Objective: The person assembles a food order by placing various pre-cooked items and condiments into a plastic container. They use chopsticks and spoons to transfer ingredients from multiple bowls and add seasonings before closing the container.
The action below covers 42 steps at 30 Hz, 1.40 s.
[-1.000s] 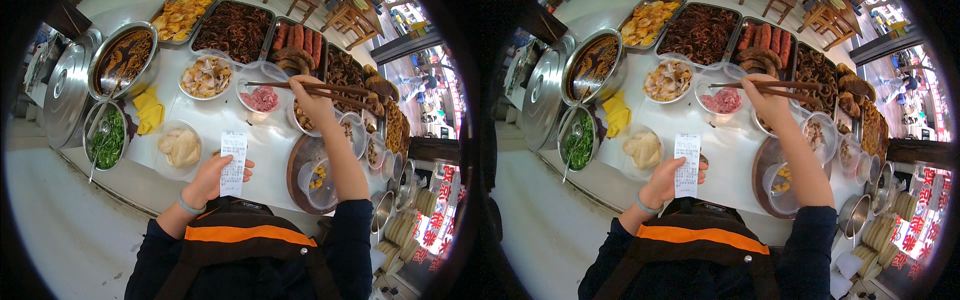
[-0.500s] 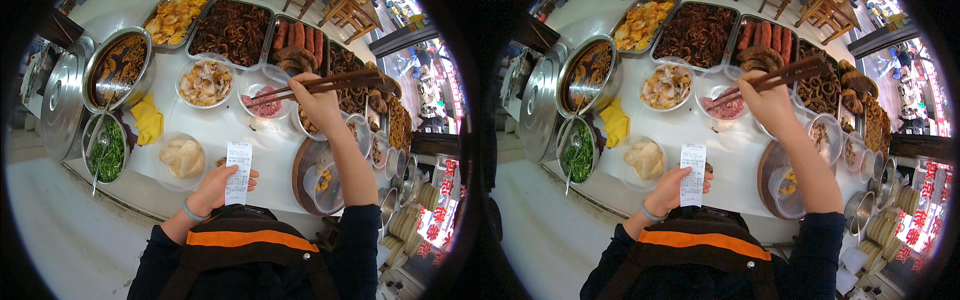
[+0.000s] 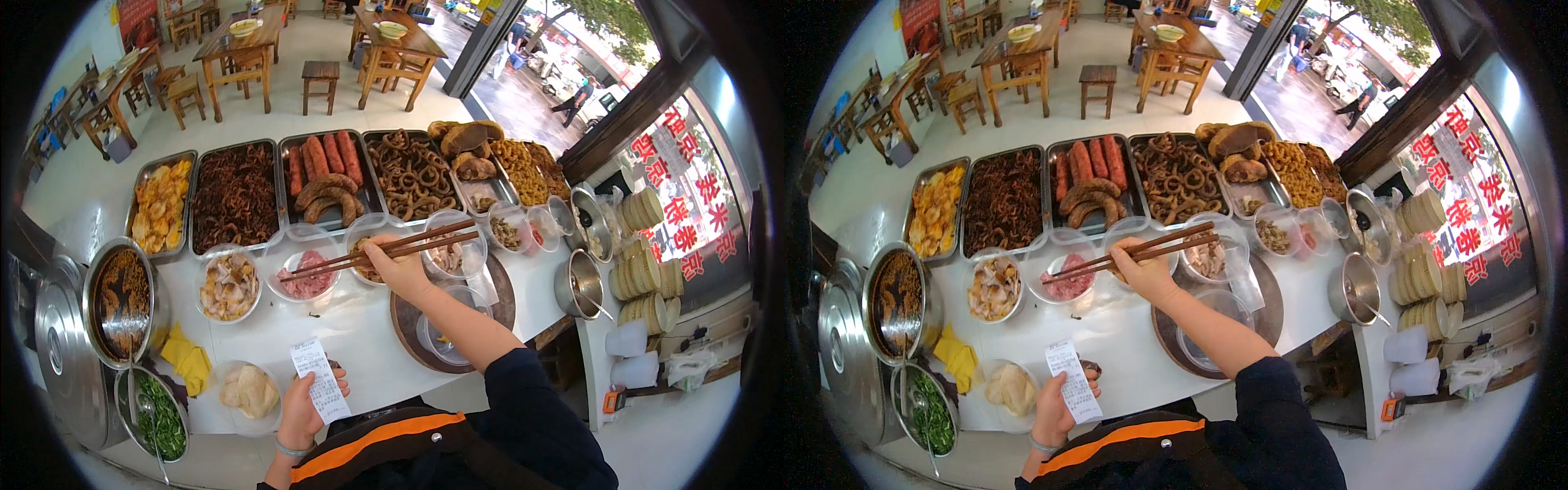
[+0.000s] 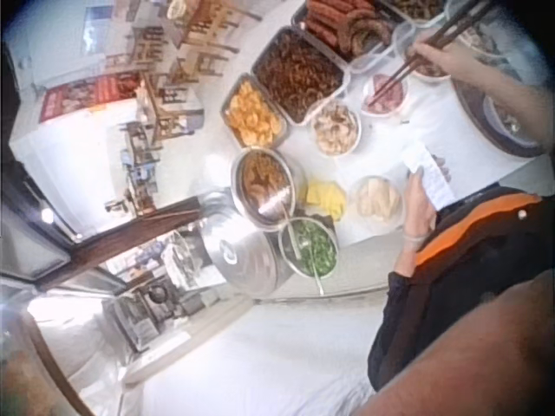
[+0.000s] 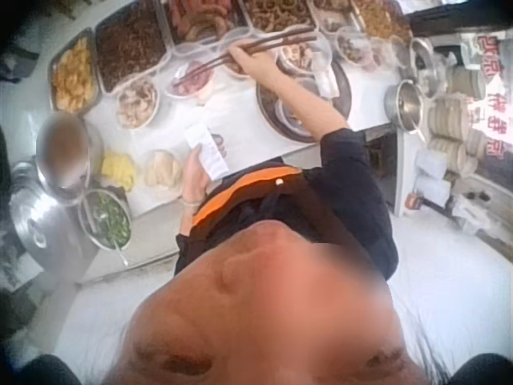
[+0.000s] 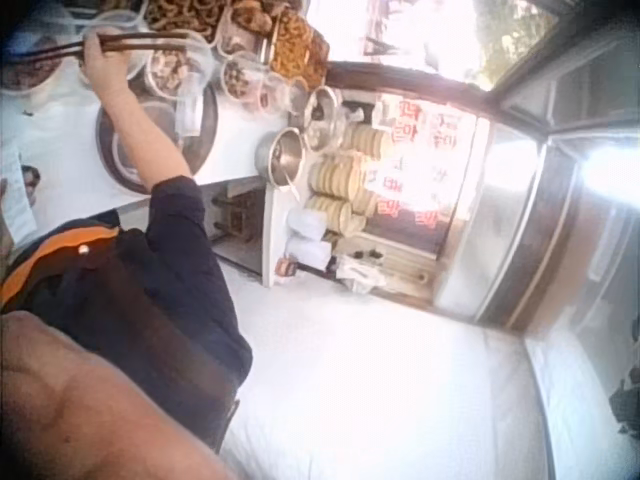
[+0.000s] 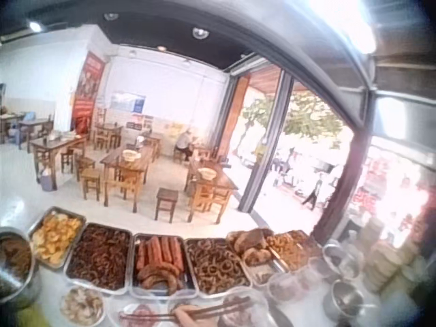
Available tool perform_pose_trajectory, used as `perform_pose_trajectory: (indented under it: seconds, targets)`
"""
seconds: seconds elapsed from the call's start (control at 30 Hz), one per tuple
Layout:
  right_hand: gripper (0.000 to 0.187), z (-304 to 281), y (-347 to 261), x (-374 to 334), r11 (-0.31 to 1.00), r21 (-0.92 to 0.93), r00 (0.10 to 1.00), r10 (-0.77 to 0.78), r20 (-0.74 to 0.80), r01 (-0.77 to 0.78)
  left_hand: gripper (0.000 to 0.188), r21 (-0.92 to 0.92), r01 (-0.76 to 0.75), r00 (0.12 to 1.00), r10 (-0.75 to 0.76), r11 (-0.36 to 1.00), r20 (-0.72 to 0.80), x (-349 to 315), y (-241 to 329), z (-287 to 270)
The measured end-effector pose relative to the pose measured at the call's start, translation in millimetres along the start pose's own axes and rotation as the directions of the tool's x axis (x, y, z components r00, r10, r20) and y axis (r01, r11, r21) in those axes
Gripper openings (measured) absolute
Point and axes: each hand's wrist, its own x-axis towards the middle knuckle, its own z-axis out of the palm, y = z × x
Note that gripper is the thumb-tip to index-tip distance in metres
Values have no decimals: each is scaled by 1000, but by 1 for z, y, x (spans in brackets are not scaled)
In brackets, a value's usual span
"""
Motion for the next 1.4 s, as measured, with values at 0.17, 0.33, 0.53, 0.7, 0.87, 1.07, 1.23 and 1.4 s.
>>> perform_pose_trajectory:
  seconds: [0.17,0.33,0.53,0.7,0.87,1.07,1.23,1.4]
  targets:
    - [12,5,-18,-2,965,-245,996,-92,1,89,42,20,13,1000,-13,1000,22,-1,-3,6]
    - [17,10,-22,-1,962,-237,990,-139,18,139,42,33,33,999,-33,999,0,1,-8,6]
    - [16,12,-35,-3,963,-261,997,-75,-23,67,38,-58,9,995,-3,998,99,-3,-7,2]
    - [17,30,-20,-1,930,-350,987,-64,149,113,40,-15,34,997,-33,999,68,-3,-6,7]
    - [18,39,-4,11,884,-417,977,-192,90,212,40,-10,39,997,-39,999,68,-1,-8,6]
    - [16,18,-22,9,962,-254,995,-96,40,103,40,-7,24,998,-23,1000,53,-2,-6,2]
    - [17,19,-28,2,941,-293,985,-147,95,169,40,-31,18,996,-15,999,90,1,-5,1]
    - [18,37,-4,6,948,-288,990,-113,87,133,38,-43,44,995,-39,998,93,1,-4,2]
